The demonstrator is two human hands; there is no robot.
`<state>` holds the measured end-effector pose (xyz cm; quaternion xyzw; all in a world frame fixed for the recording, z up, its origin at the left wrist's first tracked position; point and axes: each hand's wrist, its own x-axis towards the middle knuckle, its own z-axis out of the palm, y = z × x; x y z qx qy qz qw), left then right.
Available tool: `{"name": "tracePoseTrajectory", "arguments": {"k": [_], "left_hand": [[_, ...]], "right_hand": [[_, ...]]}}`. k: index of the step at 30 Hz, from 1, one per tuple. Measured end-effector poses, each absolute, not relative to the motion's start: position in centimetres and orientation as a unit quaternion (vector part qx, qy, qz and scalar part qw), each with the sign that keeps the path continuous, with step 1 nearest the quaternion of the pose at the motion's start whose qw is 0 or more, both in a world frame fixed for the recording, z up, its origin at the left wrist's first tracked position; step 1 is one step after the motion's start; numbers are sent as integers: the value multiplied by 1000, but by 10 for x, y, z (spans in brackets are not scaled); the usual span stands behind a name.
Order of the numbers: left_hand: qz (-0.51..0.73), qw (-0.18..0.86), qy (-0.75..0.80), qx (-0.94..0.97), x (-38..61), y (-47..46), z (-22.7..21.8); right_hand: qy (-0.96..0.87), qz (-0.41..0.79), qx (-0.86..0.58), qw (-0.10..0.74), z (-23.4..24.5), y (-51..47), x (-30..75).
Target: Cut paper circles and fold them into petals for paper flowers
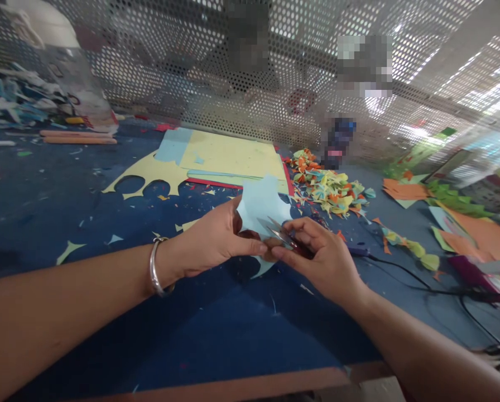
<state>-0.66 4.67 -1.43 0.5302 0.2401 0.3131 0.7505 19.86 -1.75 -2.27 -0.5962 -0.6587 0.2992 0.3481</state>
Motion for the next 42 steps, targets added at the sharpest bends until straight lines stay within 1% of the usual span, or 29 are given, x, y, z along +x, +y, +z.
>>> {"name": "tracePoseTrajectory", "arguments": {"k": [6,11,14,21,25,27,32,38,42], "left_hand": [[330,749,242,521,-5,43,-10],[256,784,312,472,-4,37,-15],[244,785,334,461,-2,34,-19],[320,760,347,446,-1,37,-19],[383,736,361,425,-1,42,-19],[408,729,373,403,-1,44,-19],[464,716,368,369,0,42,-22],[469,729,353,352,4,29,-18],[460,752,337,331,7,18,-14]], "right_hand": [[-672,272,-593,350,-13,-18,196],[-675,261,-593,352,-13,-19,196],[-673,275,-589,353,-16,-18,197],[-654,294,-586,376,-10,-22,196],[-627,340,-555,427,-14,-26,200],[-614,340,-557,443,-18,-27,202],[-603,341,-577,433,-23,-26,203],[-588,438,-539,414,-22,-27,197],[-582,474,-505,426,-24,-29,196]]}}
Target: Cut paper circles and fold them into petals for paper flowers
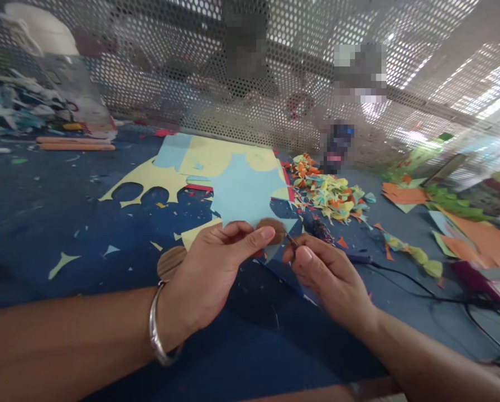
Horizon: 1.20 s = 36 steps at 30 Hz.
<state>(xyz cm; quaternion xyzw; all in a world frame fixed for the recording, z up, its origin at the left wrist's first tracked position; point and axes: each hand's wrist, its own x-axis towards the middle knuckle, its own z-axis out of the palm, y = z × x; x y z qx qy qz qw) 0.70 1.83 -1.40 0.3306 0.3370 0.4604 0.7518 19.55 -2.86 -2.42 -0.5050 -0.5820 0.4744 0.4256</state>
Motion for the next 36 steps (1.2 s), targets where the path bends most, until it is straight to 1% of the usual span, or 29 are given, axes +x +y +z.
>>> {"name": "tracePoseTrajectory", "arguments": {"k": [7,31,36], "left_hand": [[456,770,312,318,11,15,-20],[433,790,317,298,11,12,-22],[430,781,322,318,11,13,-22]], "right_hand": [[-557,491,-490,456,-29,-30,197],[-484,561,-468,482,-29,-30,188],[-489,549,-482,476,-30,-30,188]]}}
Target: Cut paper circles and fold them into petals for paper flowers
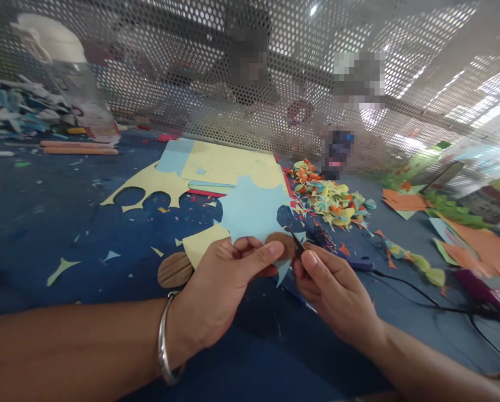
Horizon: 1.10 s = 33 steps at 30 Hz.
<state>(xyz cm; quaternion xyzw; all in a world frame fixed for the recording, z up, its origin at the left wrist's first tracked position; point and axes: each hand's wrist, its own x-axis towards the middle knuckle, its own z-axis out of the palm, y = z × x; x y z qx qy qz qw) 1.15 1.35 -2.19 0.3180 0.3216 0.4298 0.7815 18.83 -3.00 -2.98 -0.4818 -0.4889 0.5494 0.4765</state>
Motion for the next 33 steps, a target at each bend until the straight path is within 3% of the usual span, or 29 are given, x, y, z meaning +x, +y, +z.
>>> {"name": "tracePoseTrajectory", "arguments": {"k": [12,21,33], "left_hand": [[425,679,373,468,4,24,-21],[428,702,321,469,6,31,-23],[401,732,321,448,6,28,-24]], "right_hand": [[-540,481,-519,456,-23,-27,194],[-577,469,-530,407,-25,-25,202],[-548,520,-501,423,-22,-27,203]]}}
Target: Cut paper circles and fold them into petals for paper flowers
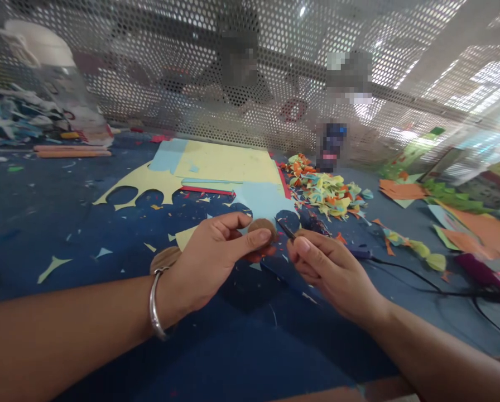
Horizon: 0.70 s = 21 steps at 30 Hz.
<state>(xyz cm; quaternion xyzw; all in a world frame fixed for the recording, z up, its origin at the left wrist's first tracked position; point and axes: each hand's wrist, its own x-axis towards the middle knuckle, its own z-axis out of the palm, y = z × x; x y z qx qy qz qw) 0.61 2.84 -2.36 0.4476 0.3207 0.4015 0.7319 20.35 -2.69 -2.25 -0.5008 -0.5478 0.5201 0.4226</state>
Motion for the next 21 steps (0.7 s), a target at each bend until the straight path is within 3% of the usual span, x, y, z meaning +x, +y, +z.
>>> {"name": "tracePoseTrajectory", "arguments": {"k": [21], "left_hand": [[381,710,359,471,12,18,-34]], "right_hand": [[-714,215,-531,401,-26,-34,196]]}}
